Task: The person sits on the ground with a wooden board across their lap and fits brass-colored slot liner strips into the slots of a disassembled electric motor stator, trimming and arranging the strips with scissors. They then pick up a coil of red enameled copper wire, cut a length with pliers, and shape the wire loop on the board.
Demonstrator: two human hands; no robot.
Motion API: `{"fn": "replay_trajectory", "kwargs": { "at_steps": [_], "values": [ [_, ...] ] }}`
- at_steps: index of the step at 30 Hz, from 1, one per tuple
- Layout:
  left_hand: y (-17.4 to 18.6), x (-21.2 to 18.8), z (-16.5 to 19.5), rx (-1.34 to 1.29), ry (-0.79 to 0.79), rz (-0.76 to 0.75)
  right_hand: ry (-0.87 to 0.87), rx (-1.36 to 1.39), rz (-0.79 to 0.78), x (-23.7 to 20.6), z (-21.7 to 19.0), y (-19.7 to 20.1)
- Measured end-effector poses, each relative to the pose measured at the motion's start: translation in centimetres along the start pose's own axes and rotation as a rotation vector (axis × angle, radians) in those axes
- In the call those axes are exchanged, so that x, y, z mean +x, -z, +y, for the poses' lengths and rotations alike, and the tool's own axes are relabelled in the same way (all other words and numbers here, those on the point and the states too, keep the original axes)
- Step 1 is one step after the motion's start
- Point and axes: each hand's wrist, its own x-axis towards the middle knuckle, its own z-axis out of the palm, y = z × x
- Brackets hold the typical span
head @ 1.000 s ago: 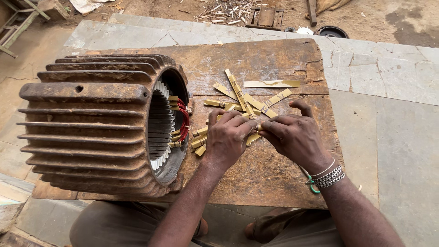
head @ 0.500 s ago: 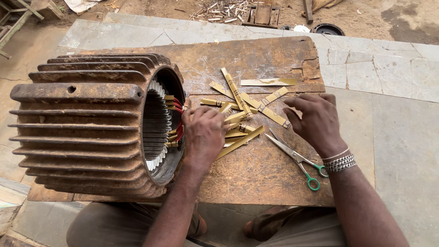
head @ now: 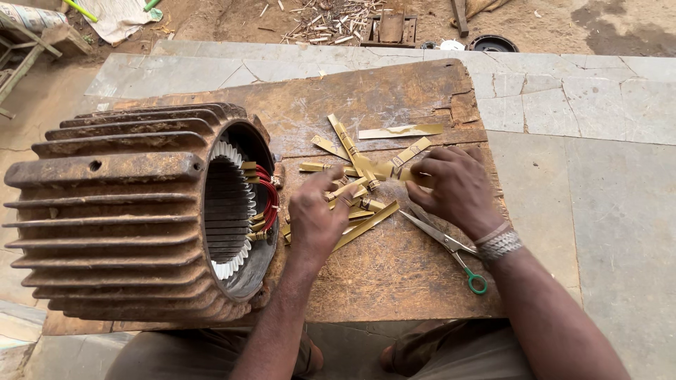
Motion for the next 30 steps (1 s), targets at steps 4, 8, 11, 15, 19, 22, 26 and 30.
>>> {"fn": "replay_trajectory", "kwargs": {
  "at_steps": [4,8,11,15,19,22,26,30],
  "values": [
    [0.0,0.2,0.0,-0.219,0.133,-0.046,0.256,0.162,0.206,-1.3,-0.5,2.5],
    [-0.4,-0.2,0.1,-0.303,0.052,-0.026,0.264,0.095,0.225,-1.4,-1.9,3.4],
    [-1.1,-1.0,0.7,-0.402,0.083,-0.047,0.332,0.093,0.274,-1.1,-3.0,3.3],
    [-1.3,-1.6,1.3,-0.419,-0.073,-0.103,0.356,0.145,0.257,-1.5,-4.2,2.6],
    [-0.8,-1.6,1.1,-0.294,-0.249,-0.116,0.349,0.168,0.263,-1.8,-4.2,2.5],
    [-0.7,-1.5,1.0,-0.145,-0.407,-0.068,0.343,0.168,0.249,-1.9,-4.1,2.5],
    [-0.6,-1.8,1.2,-0.077,-0.361,-0.096,0.349,0.127,0.224,-1.9,-4.2,2.2],
    [-0.2,-2.1,1.5,-0.035,-0.356,-0.067,0.338,0.129,0.229,-2.0,-4.2,1.8]
  ]
}}
